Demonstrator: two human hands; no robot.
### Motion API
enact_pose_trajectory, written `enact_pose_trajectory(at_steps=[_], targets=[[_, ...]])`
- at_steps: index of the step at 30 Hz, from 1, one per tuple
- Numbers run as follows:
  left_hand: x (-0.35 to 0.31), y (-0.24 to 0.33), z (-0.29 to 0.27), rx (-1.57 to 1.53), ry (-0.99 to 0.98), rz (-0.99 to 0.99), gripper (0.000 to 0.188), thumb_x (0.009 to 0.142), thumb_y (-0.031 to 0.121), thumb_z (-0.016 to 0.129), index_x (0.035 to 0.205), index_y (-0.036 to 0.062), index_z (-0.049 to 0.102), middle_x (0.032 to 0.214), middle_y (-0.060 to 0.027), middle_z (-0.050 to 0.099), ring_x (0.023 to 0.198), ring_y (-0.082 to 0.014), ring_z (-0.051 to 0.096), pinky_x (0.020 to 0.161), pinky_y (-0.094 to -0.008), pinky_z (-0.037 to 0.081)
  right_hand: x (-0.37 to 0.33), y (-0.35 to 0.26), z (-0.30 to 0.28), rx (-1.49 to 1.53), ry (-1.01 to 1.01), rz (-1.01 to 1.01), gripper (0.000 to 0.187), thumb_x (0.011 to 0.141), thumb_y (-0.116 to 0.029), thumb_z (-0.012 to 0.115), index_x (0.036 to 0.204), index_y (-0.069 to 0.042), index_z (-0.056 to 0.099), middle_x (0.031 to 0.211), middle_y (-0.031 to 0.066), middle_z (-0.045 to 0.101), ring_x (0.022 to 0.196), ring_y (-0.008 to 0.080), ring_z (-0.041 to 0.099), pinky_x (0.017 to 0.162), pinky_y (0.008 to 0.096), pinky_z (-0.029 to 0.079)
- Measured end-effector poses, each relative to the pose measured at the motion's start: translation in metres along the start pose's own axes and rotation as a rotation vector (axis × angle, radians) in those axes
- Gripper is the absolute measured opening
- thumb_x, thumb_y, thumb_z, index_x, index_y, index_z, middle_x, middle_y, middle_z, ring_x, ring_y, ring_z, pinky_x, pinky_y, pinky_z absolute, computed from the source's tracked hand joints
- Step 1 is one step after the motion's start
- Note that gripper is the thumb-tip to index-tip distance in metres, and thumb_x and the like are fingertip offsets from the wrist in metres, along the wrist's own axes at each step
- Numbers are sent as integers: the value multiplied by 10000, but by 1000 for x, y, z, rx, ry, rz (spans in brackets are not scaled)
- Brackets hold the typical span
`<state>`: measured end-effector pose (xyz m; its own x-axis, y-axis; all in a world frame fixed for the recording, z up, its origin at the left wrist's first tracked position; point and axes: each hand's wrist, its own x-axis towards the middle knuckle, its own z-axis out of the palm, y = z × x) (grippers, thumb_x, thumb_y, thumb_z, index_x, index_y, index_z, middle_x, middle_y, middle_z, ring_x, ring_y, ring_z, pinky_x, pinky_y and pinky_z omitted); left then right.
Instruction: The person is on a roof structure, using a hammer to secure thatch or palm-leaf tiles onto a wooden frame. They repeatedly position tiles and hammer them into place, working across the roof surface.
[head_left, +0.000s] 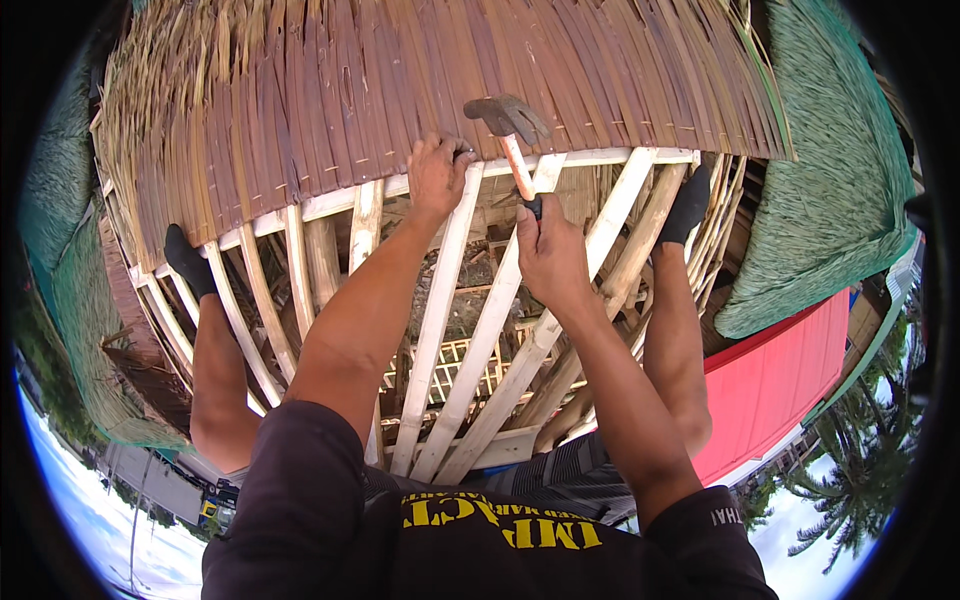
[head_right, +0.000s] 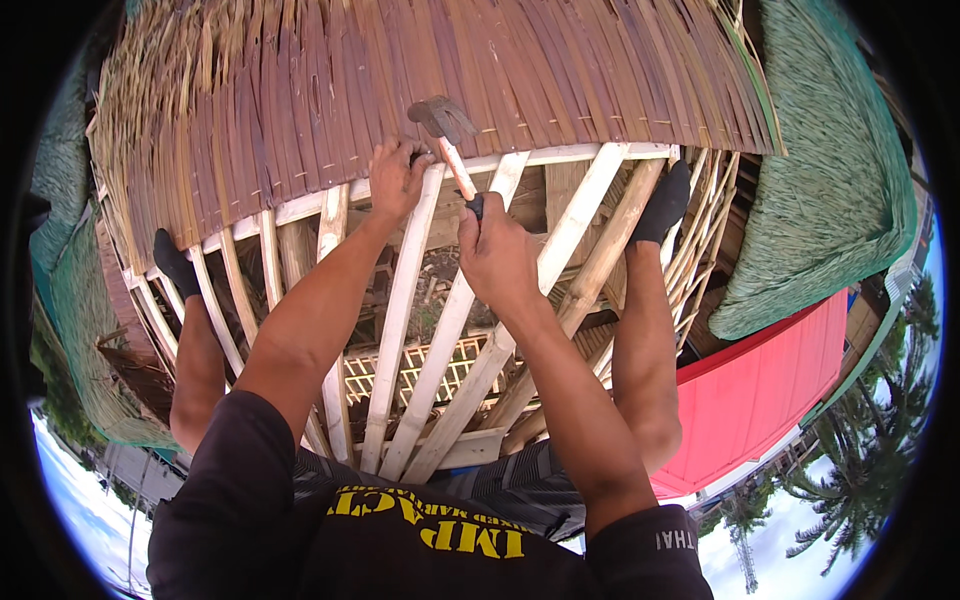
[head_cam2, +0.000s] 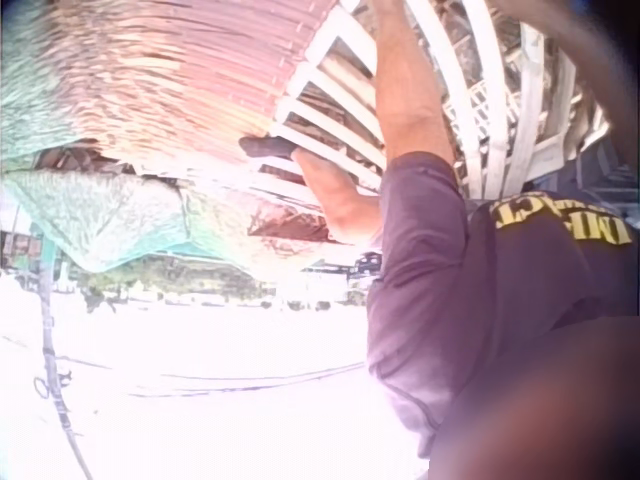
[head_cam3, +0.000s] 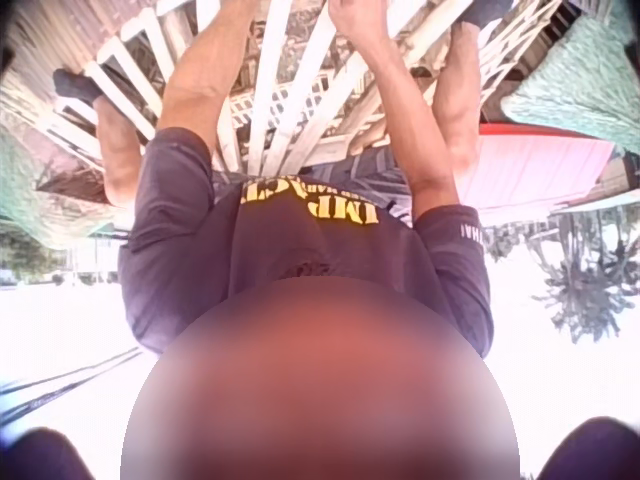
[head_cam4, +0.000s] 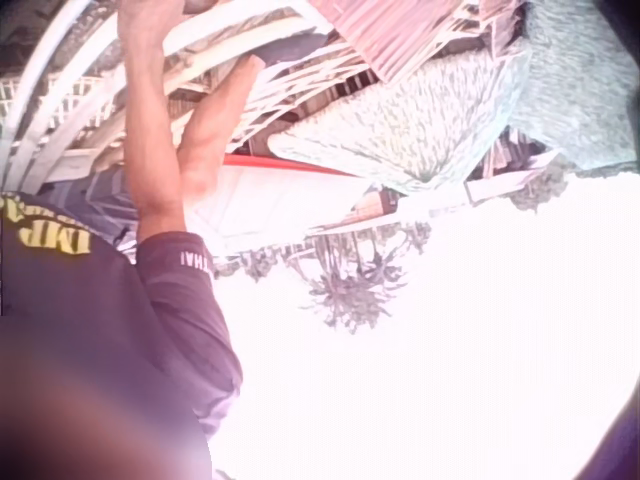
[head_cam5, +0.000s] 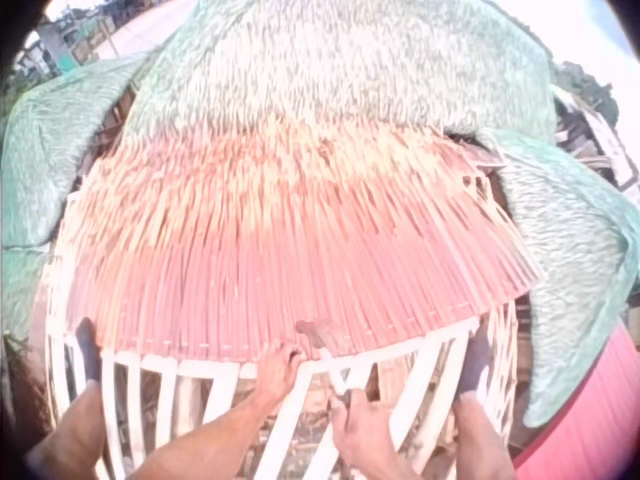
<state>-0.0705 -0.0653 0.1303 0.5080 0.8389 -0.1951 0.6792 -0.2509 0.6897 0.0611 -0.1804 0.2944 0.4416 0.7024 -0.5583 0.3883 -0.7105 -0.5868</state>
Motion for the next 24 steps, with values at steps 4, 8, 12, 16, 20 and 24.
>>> enact_pose_trajectory(at_steps=[4, 8, 12, 16, 20, 24], targets=[[-1, 2, 1, 73, -12, -3, 168, 897, 217, 716, 1003, 87, 721, 1041, -112, 621, 994, -358, 566, 855, -474, 435, 9, 6, 6, -205, -102, 44, 234, 1024, -232, 544, 1037, 0, 516, 749, 288, 660, 721, 518, 648, 649, 595, 494], [1, 0, -5, 11, -77, 19, 173, 913, 181, 685, 1060, 92, 692, 1084, -113, 618, 1009, -346, 560, 878, -470, 428, 8, 1, 0, -230, -67, 8, 262, 1026, -251, 533, 1049, 9, 515, 764, 285, 674, 735, 516, 658, 677, 599, 512], [3, -8, -8, -101, -30, 82, 287, 891, 43, 590, 1176, 58, 616, 1116, -148, 621, 1034, -387, 568, 900, -509, 438, 10, -9, -4, -168, -54, -43, 292, 1035, -275, 520, 1054, 16, 513, 792, 301, 679, 756, 518, 663, 700, 599, 516], [6, -19, -6, -204, -54, 80, 434, 846, -21, 527, 1278, 11, 549, 1165, -212, 614, 1099, -424, 571, 971, -515, 442, 19, -5, 2, -239, -98, 17, 272, 1040, -263, 522, 1048, 8, 507, 812, 292, 681, 758, 517, 662, 703, 604, 507], [1, -27, -14, -221, -178, 47, 528, 847, -30, 498, 1375, -25, 479, 1254, -274, 599, 1193, -437, 564, 1046, -499, 438, 10, 1, 7, -46, 330, -435, 237, 1036, -241, 527, 1058, -6, 497, 813, 277, 685, 741, 503, 668, 677, 600, 512], [-36, -21, -55, -323, -228, -213, 512, 917, -15, 467, 1428, 20, 469, 1349, -249, 611, 1260, -372, 603, 1054, -440, 480, 3, -1, 12, -437, -249, 118, 341, 1030, -293, 495, 1135, 30, 512, 907, 300, 705, 888, 488, 696, 842, 585, 546]])
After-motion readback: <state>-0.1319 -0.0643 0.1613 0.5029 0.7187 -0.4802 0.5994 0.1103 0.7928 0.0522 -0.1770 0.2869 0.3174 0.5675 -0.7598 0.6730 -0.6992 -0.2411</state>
